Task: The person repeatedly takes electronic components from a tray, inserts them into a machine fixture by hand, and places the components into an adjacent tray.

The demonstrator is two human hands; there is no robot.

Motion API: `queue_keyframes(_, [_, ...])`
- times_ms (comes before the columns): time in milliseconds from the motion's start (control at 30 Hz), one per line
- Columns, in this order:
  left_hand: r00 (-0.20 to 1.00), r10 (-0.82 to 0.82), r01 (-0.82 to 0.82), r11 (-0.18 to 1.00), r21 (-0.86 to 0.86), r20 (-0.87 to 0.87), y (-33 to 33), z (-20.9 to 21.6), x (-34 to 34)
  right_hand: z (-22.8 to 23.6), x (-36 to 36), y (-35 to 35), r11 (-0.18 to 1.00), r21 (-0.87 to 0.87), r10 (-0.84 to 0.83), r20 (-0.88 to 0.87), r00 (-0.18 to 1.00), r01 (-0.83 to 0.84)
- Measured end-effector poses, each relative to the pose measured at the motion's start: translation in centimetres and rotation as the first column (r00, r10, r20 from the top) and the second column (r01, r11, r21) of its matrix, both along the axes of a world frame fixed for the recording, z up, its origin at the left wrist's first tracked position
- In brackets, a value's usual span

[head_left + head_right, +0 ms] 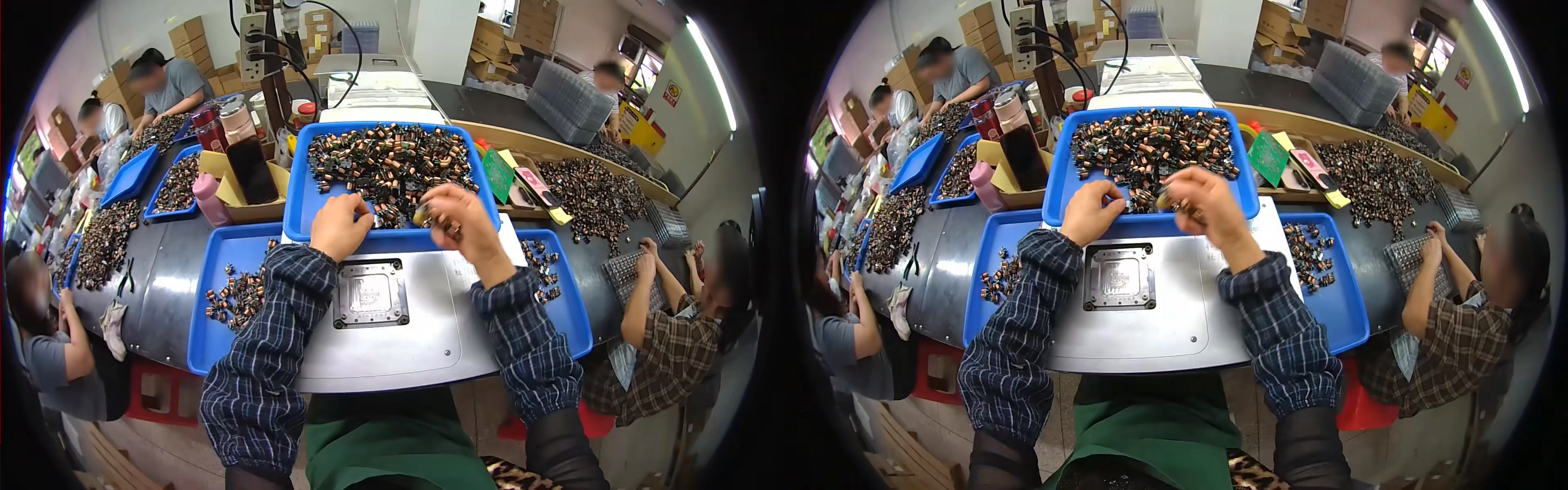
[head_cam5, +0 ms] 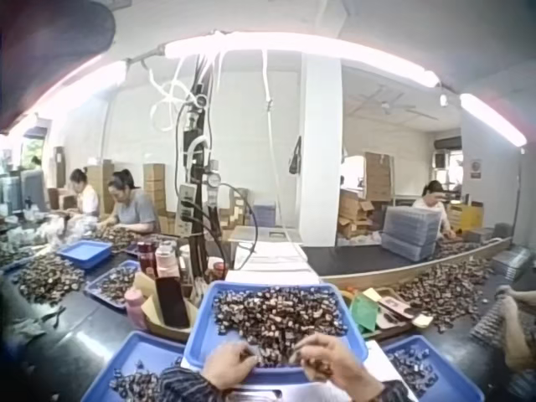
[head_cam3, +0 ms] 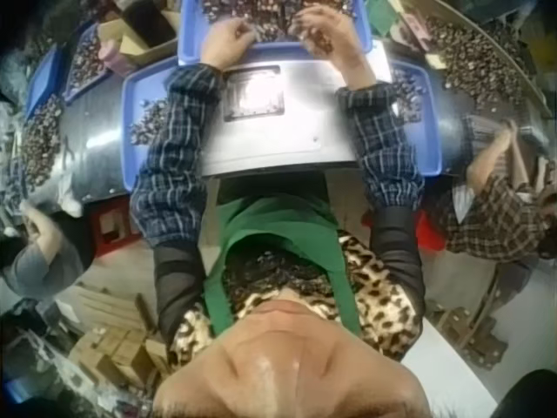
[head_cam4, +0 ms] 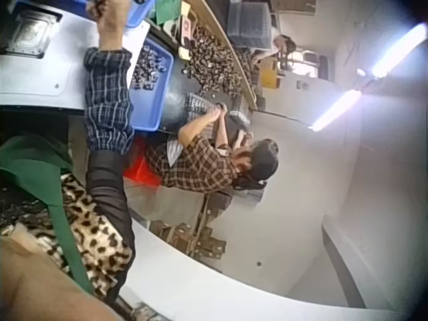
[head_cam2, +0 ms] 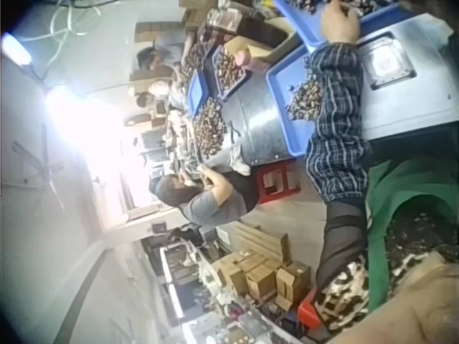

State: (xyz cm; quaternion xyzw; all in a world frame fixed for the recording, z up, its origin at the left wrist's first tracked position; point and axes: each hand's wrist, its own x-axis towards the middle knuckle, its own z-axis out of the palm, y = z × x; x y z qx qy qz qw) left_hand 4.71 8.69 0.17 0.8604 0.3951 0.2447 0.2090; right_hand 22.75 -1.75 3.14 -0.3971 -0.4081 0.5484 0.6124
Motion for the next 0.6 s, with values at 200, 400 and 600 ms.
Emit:
queue_keyframes(200, [0.990, -0.056, 0.063, 0.997, -0.051, 0.128, 0.0, 0.1, 0.4, -1.0, 5.1, 0.8, 0.946, 0.230, -0.325, 0.683, 0.654, 0.231])
queue_keyframes(400, [0.846, -0.012, 0.077, 0.992, -0.101, 0.533, -1.1, 0.1, -1.8, -1.4, 4.8, 1.9, 0.986, 0.160, -0.164, 0.968, 0.192, 0.038])
queue_keyframes(600, [0.905, 0.006, 0.007, 1.000, -0.029, 0.425, -5.8, 1.2, -3.7, -2.3, 4.7, 2.0, 0.954, 0.283, -0.287, 0.958, 0.029, 0.098])
